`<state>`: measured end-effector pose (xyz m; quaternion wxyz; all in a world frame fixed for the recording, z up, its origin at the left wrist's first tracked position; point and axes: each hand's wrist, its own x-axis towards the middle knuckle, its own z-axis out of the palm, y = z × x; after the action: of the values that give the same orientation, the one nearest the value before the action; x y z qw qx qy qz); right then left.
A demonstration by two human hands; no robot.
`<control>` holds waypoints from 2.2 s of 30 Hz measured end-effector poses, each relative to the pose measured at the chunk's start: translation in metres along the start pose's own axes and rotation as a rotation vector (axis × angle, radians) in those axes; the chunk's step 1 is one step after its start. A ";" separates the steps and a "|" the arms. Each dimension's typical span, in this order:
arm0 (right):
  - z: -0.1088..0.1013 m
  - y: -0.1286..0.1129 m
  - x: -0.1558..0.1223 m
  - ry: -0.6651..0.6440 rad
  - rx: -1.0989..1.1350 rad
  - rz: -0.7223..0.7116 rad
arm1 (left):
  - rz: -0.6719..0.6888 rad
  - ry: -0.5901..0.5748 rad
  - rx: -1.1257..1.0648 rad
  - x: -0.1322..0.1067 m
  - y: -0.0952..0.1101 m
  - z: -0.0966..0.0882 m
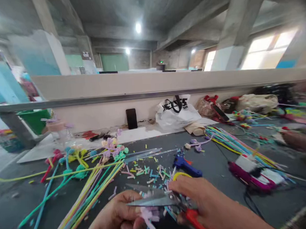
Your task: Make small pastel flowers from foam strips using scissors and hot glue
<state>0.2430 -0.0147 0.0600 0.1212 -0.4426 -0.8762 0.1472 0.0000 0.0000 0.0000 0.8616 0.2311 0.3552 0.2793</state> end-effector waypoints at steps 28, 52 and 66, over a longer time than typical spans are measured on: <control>0.008 0.018 -0.006 0.174 0.188 0.287 | 0.328 -0.091 0.410 0.013 0.015 0.012; 0.044 -0.001 0.052 0.220 0.746 0.291 | 0.911 0.755 1.883 0.028 0.003 0.013; 0.081 0.015 0.076 0.359 1.371 0.141 | 0.861 0.720 1.759 0.031 0.000 0.012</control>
<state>0.1822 0.0430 -0.0139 0.5048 -0.3398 -0.5221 0.5976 0.0275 0.0175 -0.0076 0.0600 0.7873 0.5567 0.2581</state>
